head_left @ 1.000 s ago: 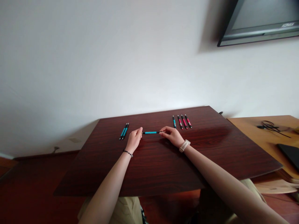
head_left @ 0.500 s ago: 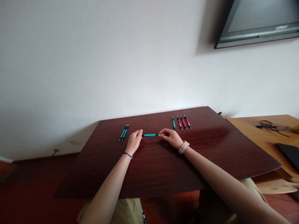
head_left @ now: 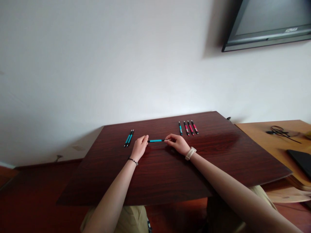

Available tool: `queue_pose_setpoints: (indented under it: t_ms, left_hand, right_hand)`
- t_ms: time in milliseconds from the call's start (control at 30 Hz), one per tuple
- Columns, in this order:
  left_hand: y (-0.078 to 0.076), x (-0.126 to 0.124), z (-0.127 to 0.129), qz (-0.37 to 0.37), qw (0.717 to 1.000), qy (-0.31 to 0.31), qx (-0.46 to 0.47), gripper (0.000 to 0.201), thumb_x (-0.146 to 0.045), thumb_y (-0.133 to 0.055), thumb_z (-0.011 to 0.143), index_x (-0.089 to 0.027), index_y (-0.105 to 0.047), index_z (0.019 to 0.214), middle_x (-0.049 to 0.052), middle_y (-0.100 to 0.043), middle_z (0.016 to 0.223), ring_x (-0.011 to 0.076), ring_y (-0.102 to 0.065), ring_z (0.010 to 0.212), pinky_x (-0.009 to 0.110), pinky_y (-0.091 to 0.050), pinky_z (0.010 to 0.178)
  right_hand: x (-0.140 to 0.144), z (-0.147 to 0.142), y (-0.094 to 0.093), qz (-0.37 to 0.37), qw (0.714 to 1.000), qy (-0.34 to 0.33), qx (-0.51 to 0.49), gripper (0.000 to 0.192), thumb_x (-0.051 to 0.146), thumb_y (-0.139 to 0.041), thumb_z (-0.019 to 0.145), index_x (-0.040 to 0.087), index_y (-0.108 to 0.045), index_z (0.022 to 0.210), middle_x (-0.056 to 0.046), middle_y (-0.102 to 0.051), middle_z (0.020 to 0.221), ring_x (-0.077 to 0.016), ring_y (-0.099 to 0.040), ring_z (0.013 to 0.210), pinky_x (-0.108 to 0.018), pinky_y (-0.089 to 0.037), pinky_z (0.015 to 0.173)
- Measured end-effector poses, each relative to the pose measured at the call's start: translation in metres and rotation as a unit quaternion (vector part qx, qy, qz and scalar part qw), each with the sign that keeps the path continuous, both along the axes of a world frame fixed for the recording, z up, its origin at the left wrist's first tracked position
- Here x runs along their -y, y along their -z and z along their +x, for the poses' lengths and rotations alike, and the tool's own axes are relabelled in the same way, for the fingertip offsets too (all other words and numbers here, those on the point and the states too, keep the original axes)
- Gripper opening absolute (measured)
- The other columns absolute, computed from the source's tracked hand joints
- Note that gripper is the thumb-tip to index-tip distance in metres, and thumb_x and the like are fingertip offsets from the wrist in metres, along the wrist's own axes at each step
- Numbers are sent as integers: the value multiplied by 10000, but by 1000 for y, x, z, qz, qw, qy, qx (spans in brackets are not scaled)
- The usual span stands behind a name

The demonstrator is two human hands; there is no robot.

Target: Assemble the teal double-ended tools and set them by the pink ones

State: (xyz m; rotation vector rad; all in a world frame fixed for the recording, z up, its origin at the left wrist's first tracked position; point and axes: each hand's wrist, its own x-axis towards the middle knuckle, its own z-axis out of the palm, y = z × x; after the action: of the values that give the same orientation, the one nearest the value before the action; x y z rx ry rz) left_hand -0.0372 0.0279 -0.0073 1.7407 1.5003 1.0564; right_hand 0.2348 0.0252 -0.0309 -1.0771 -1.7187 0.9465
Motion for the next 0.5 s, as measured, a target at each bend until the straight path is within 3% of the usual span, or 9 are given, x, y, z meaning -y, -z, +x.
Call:
queue_pose_setpoints:
  t_ms: [500]
  left_hand:
    - [1, 1, -1, -2, 1000, 3, -4, 505, -665, -465, 993, -234, -493, 731, 4, -561, 637, 174, -568, 616, 267, -391, 575]
  right_hand:
    - [3, 0, -3, 2, 1000, 0, 5, 330, 547, -732, 940, 218, -751, 961, -25, -752, 823, -194, -665, 742, -300, -495, 698]
